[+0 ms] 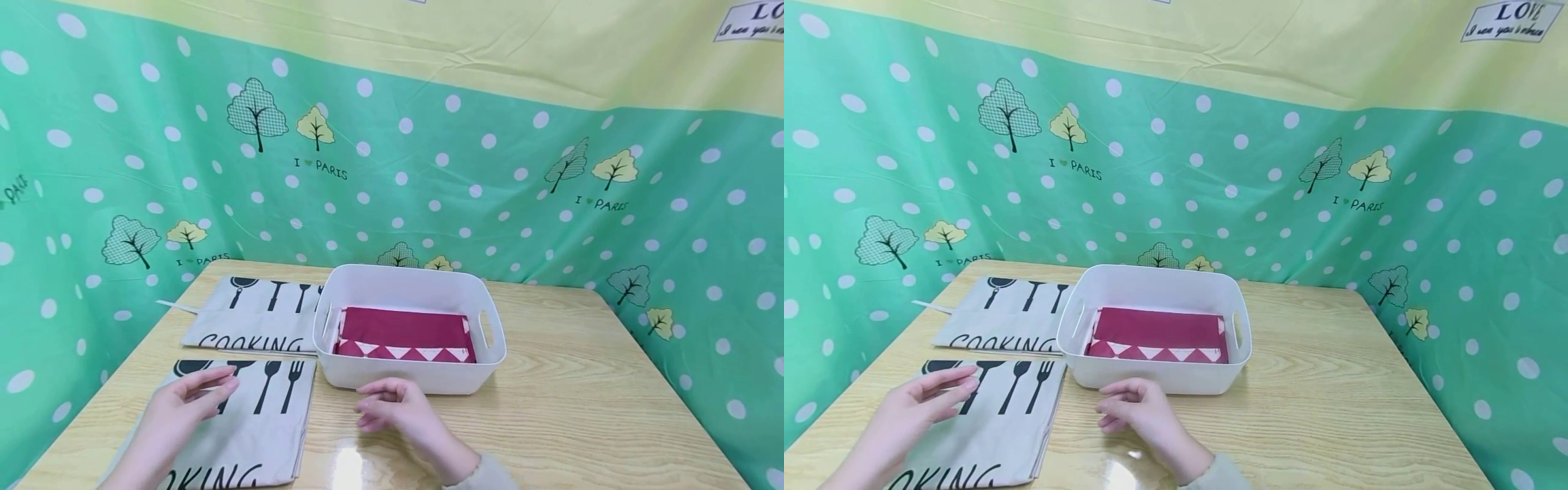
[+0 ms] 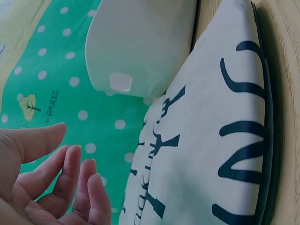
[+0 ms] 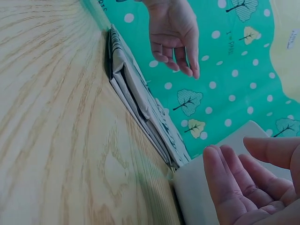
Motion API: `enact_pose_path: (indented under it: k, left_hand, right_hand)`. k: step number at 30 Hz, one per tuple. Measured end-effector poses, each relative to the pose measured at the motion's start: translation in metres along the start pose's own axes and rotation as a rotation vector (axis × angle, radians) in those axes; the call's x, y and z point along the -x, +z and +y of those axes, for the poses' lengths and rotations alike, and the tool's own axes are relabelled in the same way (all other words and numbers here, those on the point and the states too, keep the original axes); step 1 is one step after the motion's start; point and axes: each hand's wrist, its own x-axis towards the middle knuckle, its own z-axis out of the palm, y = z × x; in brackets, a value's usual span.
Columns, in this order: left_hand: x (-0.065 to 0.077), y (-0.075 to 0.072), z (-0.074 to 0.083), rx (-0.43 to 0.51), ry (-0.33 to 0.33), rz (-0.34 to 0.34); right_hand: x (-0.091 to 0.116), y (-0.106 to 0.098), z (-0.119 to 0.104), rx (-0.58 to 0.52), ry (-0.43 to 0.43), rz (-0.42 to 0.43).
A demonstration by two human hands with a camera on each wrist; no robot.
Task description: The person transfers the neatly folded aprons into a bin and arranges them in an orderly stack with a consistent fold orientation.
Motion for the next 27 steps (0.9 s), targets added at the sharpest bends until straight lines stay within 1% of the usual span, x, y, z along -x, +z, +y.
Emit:
enact_pose_path:
  k: [4, 7, 11, 16, 21, 23, 27]
  left_hand:
    - [-0.002, -0.004, -0.001, 0.003, -0.025, -0.007]
    - [-0.004, -0.007, -0.003, 0.004, -0.021, -0.006]
    - [-0.006, -0.012, -0.008, -0.019, -0.006, 0.006]
    - [-0.009, -0.02, -0.015, -0.054, -0.002, 0.031]
    - [-0.011, -0.028, -0.023, -0.072, 0.014, 0.08]
    - [-0.012, -0.031, -0.024, -0.079, -0.01, 0.096]
    - [-0.015, -0.038, -0.027, -0.096, -0.048, 0.103]
  right_hand:
    - [-0.001, 0.004, 0.002, -0.004, 0.006, -0.002]
    - [-0.002, 0.007, 0.003, -0.003, 0.014, 0.001]
    - [-0.005, 0.011, 0.004, 0.0, 0.028, 0.008]
    - [-0.01, 0.016, 0.005, 0.0, 0.057, 0.011]
    - [-0.015, 0.024, 0.006, -0.004, 0.081, 0.027]
    - [-0.016, 0.027, 0.007, -0.002, 0.081, 0.028]
    - [-0.018, 0.033, 0.01, -0.008, 0.069, 0.016]
